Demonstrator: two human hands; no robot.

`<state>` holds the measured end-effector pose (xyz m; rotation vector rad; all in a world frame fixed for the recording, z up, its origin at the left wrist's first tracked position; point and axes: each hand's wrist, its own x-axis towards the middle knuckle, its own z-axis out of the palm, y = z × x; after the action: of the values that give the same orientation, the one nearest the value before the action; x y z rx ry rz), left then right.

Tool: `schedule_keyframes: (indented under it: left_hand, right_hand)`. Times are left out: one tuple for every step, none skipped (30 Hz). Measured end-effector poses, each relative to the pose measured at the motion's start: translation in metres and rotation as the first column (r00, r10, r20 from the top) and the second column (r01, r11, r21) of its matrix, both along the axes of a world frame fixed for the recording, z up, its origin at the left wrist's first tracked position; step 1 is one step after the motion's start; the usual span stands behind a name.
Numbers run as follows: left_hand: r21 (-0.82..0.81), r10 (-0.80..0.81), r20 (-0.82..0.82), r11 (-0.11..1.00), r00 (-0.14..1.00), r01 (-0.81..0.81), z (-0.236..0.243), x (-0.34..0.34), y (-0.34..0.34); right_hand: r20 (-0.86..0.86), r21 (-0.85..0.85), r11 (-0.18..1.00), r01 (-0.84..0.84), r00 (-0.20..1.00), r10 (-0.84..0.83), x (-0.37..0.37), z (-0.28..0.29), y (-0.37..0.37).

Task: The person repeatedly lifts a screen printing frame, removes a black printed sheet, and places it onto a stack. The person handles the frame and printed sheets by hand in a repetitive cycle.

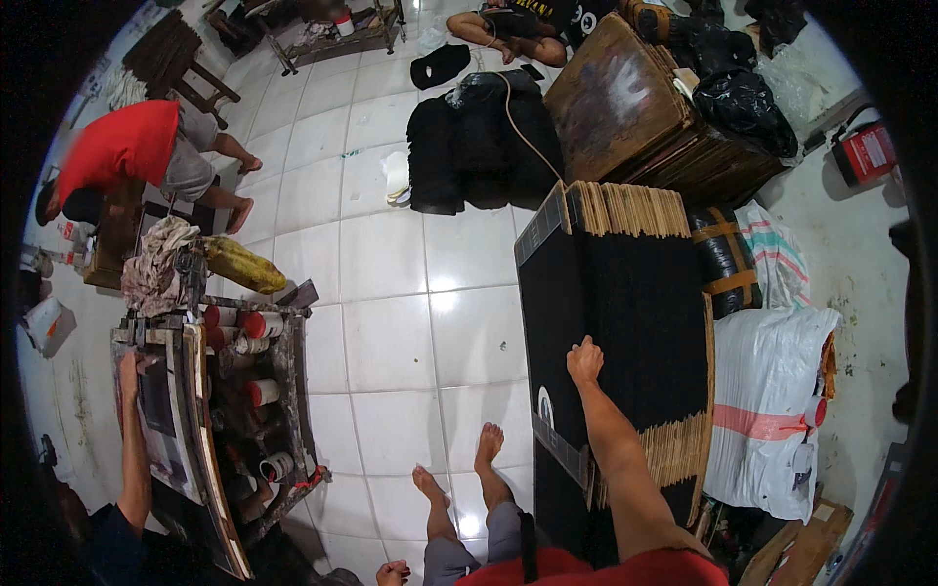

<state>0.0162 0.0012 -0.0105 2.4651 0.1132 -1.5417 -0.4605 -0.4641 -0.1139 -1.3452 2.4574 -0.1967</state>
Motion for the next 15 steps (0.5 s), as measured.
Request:
schedule_keyframes:
  left_hand:
    - [-0.013, 0.008, -0.006, 1.000, 1.000, -0.008, 0.000, 0.000, 0.001]
    - [-0.026, 0.015, -0.014, 1.000, 1.000, -0.015, 0.001, 0.001, 0.002]
    - [-0.036, 0.020, -0.023, 0.999, 1.000, -0.021, 0.000, 0.002, 0.002]
    - [-0.025, 0.009, -0.019, 1.000, 1.000, -0.009, 0.000, 0.003, 0.003]
    - [-0.016, -0.003, -0.015, 1.000, 1.000, 0.003, -0.002, 0.003, 0.004]
    - [-0.007, -0.016, -0.009, 1.000, 1.000, 0.016, -0.004, 0.005, 0.004]
    - [-0.011, 0.002, -0.021, 1.000, 1.000, -0.002, -0.006, 0.007, 0.004]
    - [-0.017, 0.020, -0.032, 1.000, 0.999, -0.020, -0.007, 0.009, 0.005]
    - [-0.021, 0.037, -0.042, 0.999, 0.998, -0.038, -0.010, 0.012, 0.005]
    - [-0.034, 0.038, -0.043, 0.999, 0.998, -0.039, -0.013, 0.014, 0.005]
    - [-0.040, 0.029, -0.043, 0.999, 0.999, -0.031, -0.014, 0.016, 0.005]
    - [-0.040, 0.010, -0.042, 0.999, 0.999, -0.012, -0.012, 0.019, 0.005]
    - [-0.022, -0.010, -0.043, 1.000, 0.999, 0.009, -0.012, 0.020, 0.002]
    - [-0.039, -0.012, -0.058, 0.999, 0.998, 0.010, -0.010, 0.020, 0.001]
    - [-0.080, -0.035, -0.081, 0.996, 0.996, 0.028, -0.007, 0.020, 0.000]
  right_hand:
    - [-0.009, -0.009, 1.000, -0.007, 1.000, 0.006, -0.001, 0.000, 0.000]
    - [0.010, -0.002, 1.000, -0.003, 1.000, 0.003, -0.002, 0.000, -0.001]
    - [0.026, -0.005, 1.000, -0.001, 1.000, 0.001, -0.002, -0.001, -0.001]
    - [0.036, -0.010, 1.000, 0.006, 0.999, -0.005, -0.003, -0.002, 0.000]
    - [0.035, -0.009, 1.000, -0.002, 0.999, 0.002, -0.004, -0.003, 0.000]
    - [0.033, -0.011, 1.000, -0.005, 0.999, 0.005, -0.004, -0.004, 0.000]
    - [0.031, -0.005, 1.000, 0.002, 1.000, -0.001, -0.004, -0.004, 0.000]
    - [0.051, -0.016, 1.000, 0.013, 0.999, -0.012, -0.004, -0.004, 0.000]
    - [0.048, -0.022, 1.000, -0.005, 0.999, 0.006, -0.004, -0.003, 0.000]
    - [0.050, -0.019, 1.000, -0.012, 0.999, 0.013, -0.004, -0.001, -0.002]
    - [0.050, -0.001, 1.000, 0.002, 0.999, -0.002, -0.005, 0.003, 0.000]
    - [0.083, -0.022, 1.000, -0.001, 0.997, 0.003, -0.005, 0.009, 0.002]
    - [0.097, -0.024, 1.000, 0.017, 0.995, -0.015, -0.006, 0.015, 0.003]
    - [0.055, -0.163, 0.987, 0.009, 0.998, 0.000, -0.003, 0.023, 0.007]
    - [-0.013, -0.279, 0.960, -0.004, 1.000, 0.000, 0.004, 0.032, 0.012]
